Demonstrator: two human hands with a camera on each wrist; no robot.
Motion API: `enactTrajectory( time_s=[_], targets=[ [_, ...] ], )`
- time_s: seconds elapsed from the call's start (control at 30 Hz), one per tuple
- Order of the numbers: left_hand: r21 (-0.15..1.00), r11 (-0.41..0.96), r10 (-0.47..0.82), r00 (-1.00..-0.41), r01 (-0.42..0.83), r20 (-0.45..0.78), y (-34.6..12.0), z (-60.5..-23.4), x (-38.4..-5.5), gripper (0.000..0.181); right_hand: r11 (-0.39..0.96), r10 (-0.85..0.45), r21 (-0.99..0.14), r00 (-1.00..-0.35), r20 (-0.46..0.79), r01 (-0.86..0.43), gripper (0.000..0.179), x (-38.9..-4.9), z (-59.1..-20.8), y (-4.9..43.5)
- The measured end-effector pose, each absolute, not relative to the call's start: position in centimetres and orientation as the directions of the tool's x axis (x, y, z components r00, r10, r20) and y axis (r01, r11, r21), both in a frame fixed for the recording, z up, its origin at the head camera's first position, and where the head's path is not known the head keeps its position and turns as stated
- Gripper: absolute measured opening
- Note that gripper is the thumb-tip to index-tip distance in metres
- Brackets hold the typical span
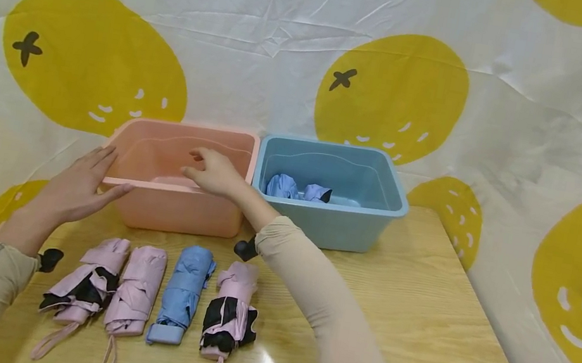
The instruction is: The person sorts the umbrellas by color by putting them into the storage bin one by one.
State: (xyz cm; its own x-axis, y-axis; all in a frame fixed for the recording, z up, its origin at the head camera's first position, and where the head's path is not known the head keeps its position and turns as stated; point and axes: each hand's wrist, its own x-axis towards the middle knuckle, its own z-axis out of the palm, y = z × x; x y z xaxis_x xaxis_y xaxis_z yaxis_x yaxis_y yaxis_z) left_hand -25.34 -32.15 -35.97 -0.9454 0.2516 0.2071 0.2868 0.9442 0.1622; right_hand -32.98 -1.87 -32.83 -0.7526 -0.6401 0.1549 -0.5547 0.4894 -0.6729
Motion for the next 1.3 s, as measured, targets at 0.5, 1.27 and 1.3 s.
enactTrajectory(
  time_s=[0.5,1.27,1.3],
  targets=[
    [0.161,0.942,0.257,-0.942,0.294,0.215,-32.3,-36.2,-25.4,0.099,0.281,-0.389,-0.76,-0.793,0.469,-0.587,0.04,-26.7,-33.4,4.1],
    [0.163,0.939,0.265,-0.939,0.303,0.218,-32.2,-36.3,-25.3,0.097,0.539,-0.436,-0.728,-0.88,0.189,-0.424,0.062,-17.7,-41.8,11.1],
    [0.161,0.939,0.266,-0.939,0.304,0.22,-32.2,-36.3,-25.3,0.097,0.569,-0.442,-0.706,-0.881,0.169,-0.421,0.065,-17.5,-42.1,11.2]
  ],
)
